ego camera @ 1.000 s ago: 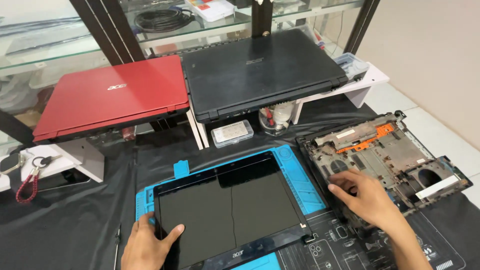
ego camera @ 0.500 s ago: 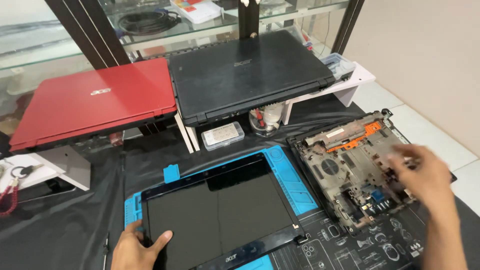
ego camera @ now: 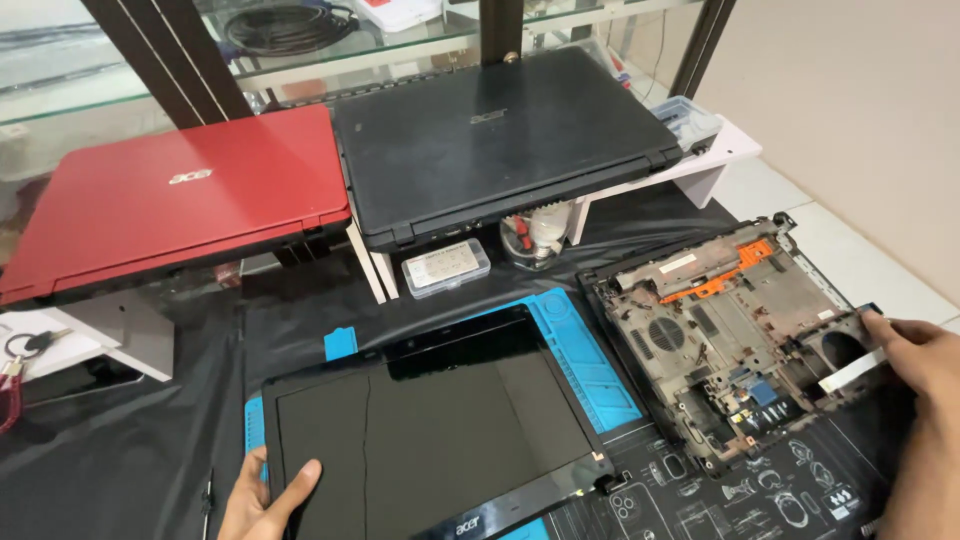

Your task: The person works on a disassembled laptop at a repair bench, holding and aligning the screen assembly with both hands and using a screwdriver on components inside the chassis. They reposition the screen panel repeatedly while manipulating cables and small parts around the hinge area.

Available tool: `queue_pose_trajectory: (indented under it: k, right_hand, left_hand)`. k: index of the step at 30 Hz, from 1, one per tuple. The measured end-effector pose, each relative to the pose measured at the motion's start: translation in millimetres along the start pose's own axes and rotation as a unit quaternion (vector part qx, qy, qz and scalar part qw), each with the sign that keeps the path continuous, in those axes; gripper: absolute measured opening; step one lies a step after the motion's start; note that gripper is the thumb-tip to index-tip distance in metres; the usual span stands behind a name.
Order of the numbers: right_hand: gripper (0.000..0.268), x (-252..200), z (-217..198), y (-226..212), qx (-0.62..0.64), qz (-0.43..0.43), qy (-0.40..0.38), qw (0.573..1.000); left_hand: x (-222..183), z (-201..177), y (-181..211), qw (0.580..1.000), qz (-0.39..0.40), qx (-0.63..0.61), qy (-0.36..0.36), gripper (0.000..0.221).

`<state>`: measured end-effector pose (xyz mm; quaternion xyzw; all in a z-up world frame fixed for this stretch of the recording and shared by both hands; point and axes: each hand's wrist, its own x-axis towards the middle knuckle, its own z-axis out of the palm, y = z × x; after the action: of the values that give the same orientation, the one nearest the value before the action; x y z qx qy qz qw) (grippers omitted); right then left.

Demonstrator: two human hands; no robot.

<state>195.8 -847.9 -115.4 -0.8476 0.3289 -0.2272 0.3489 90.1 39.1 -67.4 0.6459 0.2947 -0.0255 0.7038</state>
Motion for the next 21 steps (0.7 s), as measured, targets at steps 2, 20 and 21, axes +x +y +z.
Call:
queue_pose_trajectory:
  k: [2, 20, 21]
  right_hand:
    - [0.055, 5.9, 3.2, 1.9, 0.005, -0.014, 0.01, 1.0]
    - [0.037, 48.0, 16.6, 56.8, 0.168, 0.008, -0.035, 0.985]
    - [0.033, 37.1, 12.1, 42.9, 0.199, 0.042, -0.053, 0.978]
  left_hand:
    - [10.2, -6.5, -9.0, 0.999, 0.022, -0.029, -0.022, 0.058]
    - [-9.6, -13.7, -3.0, 0.974, 0.221, -0.03, 0.049, 0.044]
    - [5.5, -30.3, -12.9, 0.972, 0.205, 0.0, 0.116, 0.049]
